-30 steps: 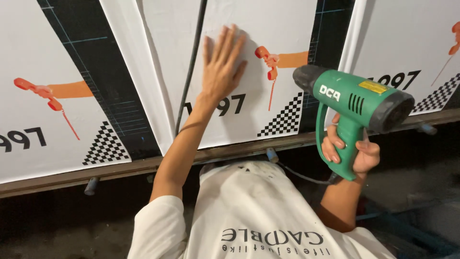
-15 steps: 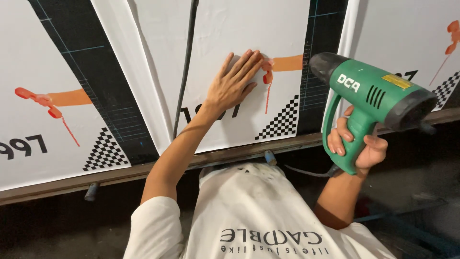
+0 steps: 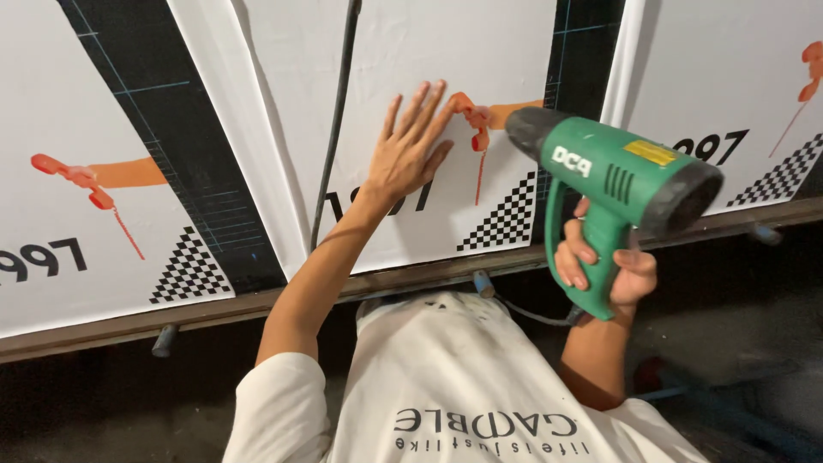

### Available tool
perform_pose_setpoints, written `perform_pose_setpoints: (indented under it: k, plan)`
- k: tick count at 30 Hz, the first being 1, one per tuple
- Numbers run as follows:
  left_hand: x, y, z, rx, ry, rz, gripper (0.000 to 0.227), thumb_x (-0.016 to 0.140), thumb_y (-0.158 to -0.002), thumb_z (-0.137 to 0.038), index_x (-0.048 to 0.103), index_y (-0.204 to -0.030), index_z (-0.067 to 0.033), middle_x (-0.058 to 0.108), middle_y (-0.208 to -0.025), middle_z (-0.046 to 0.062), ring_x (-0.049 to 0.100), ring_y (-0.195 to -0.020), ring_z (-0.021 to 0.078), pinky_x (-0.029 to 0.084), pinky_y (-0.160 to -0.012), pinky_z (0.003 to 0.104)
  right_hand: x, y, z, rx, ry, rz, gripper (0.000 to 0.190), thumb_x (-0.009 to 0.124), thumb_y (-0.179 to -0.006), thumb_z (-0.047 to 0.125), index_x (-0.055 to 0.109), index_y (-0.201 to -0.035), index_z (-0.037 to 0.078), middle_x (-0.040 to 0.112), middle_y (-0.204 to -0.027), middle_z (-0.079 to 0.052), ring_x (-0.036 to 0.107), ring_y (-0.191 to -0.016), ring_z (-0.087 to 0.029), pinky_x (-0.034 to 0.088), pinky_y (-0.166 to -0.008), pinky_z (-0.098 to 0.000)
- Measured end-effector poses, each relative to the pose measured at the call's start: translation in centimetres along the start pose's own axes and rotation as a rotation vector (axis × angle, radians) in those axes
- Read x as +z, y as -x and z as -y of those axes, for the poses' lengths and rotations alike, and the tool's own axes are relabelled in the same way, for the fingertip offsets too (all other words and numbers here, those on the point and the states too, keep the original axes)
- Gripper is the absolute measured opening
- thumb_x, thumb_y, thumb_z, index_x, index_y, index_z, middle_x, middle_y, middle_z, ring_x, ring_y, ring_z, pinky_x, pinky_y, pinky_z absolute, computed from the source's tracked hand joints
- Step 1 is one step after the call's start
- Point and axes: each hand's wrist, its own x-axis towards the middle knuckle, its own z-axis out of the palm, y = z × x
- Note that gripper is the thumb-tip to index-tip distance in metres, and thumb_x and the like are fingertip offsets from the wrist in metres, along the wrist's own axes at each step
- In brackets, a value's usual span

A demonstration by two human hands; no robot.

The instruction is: The person uses a green heat gun to apply heat to a white fabric banner featuring a '1997' graphic, while simultaneously smoothing the material with their left hand. The person moves the heat gun back and forth across the surface to ensure even application.

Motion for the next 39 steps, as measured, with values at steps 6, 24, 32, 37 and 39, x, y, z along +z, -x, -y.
perform_pose_setpoints:
  k: [6,24,32,37,39]
  plan:
    - [2.4,0.7,0.4,-0.225,0.177,-0.335,0.053,0.045,-0.116,-0.033,0.031,-0.163,-0.0138,0.028,-0.17,0.013,0.024,-0.162,0.0311,0.011,-0.134,0.052,1.1,-2.4,-0.9,0.079,0.011,0.022,0.054,0.067,-0.09,0.022,0.045,-0.134,-0.002,0.048,-0.079,-0.004,0.052,-0.053,-0.018,0.041,-0.052,-0.0317]
    - [1.1,0.1,-0.1,-0.22,0.127,-0.424,0.049,0.047,-0.111,0.0,0.044,-0.156,-0.0154,0.039,-0.164,0.012,0.035,-0.156,0.0295,0.023,-0.131,0.052,1.2,-1.9,-1.5,0.053,0.088,0.034,0.057,0.067,-0.091,0.023,0.044,-0.136,-0.003,0.05,-0.081,-0.005,0.053,-0.052,-0.018,0.043,-0.052,-0.0305]
    - [-0.8,-0.7,-0.9,-0.072,-0.143,-0.099,0.055,0.051,-0.119,-0.033,0.031,-0.166,-0.0122,0.026,-0.169,0.008,0.024,-0.156,0.0246,0.019,-0.126,0.051,0.9,1.3,-1.3,0.05,0.1,-0.07,0.054,0.068,-0.09,0.022,0.045,-0.131,-0.004,0.048,-0.079,-0.005,0.052,-0.051,-0.017,0.042,-0.05,-0.0309]
    - [-0.9,-0.8,-0.9,-0.088,-0.126,-0.093,0.054,0.042,-0.121,-0.039,0.029,-0.166,-0.0119,0.027,-0.169,0.009,0.023,-0.156,0.0259,0.016,-0.126,0.049,0.5,3.2,-2.0,0.059,0.058,-0.077,0.055,0.067,-0.091,0.022,0.045,-0.134,-0.003,0.048,-0.08,-0.005,0.052,-0.052,-0.018,0.042,-0.051,-0.0305]
    - [-0.6,-0.5,-0.7,-0.102,-0.108,-0.064,0.055,0.037,-0.121,-0.041,0.027,-0.166,-0.0118,0.026,-0.17,0.009,0.023,-0.157,0.0263,0.015,-0.127,0.048,0.5,3.9,-2.3,0.067,0.044,-0.073,0.054,0.066,-0.092,0.022,0.045,-0.134,-0.004,0.049,-0.08,-0.005,0.052,-0.052,-0.017,0.041,-0.051,-0.0303]
